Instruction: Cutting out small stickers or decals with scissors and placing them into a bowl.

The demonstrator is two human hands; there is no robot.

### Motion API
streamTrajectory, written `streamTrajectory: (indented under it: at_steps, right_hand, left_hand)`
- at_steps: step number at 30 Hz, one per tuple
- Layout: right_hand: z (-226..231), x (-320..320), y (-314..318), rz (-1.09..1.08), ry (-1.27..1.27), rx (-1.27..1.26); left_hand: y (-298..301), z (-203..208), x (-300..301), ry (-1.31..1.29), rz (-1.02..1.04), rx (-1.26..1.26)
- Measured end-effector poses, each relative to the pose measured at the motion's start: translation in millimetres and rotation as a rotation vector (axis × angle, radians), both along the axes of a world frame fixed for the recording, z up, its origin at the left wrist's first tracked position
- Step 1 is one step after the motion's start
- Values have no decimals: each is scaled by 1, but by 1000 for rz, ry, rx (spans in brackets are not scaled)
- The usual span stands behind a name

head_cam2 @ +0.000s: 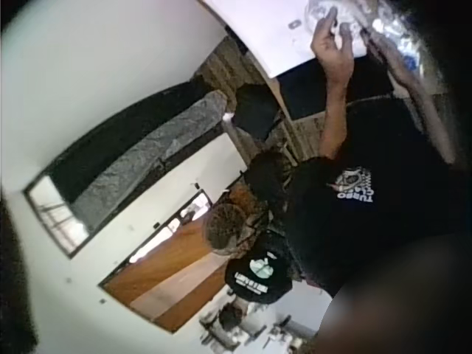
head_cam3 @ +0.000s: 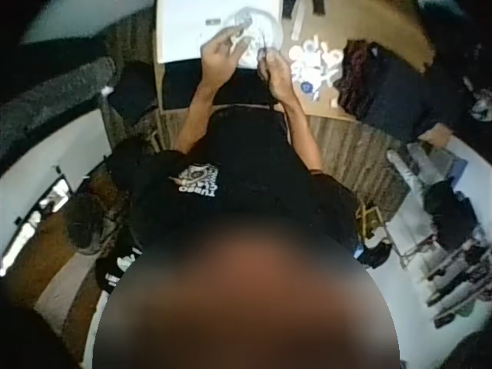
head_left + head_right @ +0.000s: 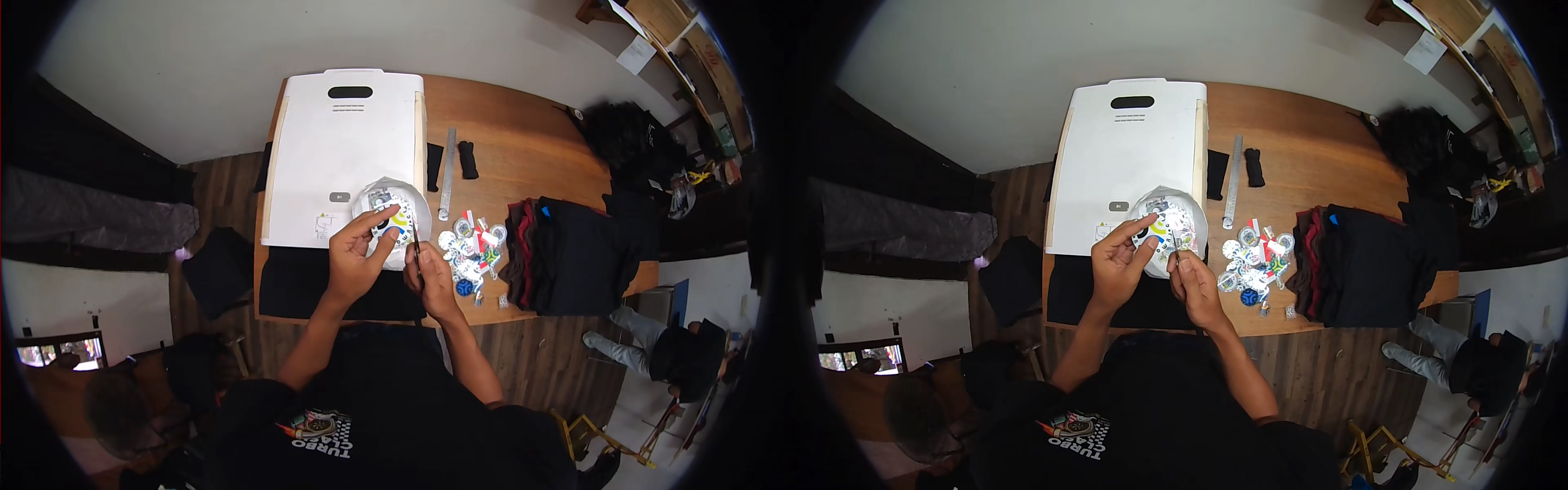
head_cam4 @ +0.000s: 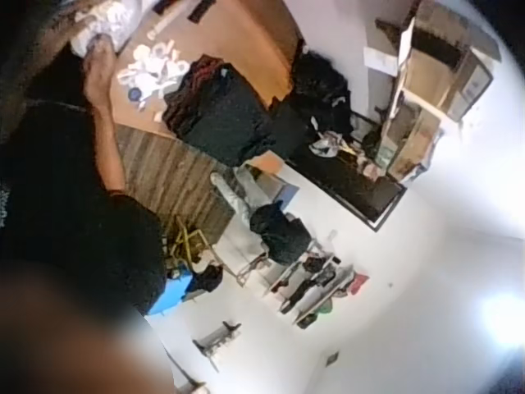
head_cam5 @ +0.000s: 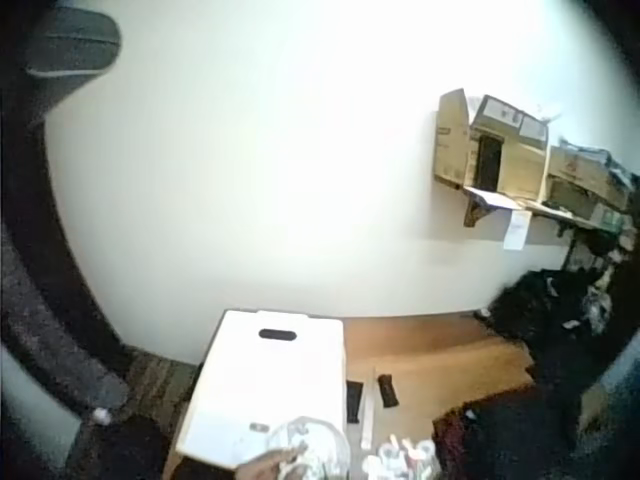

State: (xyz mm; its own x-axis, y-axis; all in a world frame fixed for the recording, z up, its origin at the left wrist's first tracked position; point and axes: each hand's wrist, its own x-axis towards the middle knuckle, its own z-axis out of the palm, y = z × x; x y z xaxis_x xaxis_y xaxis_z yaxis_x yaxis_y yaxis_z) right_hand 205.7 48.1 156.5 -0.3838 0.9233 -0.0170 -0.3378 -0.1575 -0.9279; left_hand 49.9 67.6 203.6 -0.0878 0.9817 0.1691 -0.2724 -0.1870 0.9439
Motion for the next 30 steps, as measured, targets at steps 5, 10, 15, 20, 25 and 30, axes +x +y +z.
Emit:
streamTrajectory:
  at_steps: [5, 10, 15, 20, 25, 30]
  right_hand:
    - [-2, 0, -1, -4, 8, 7]
    - [-1, -1, -1, -15, 13, -4]
    - [0, -2, -1, -14, 13, -15]
    - [0, -1, 0, -8, 18, -14]
    - [0, -2, 0, -9, 18, -7]
    - [1, -3, -1, -25, 17, -4]
  left_hand:
    - [-1, 1, 0, -9, -9, 11]
    - [-1, 1, 0, 8, -11, 9]
    - [-1, 0, 1, 24, -7, 5]
    - [-1, 2, 1, 16, -2, 6]
    - [0, 2, 0, 17, -3, 7]
    - [-1, 1, 1, 36, -17, 9]
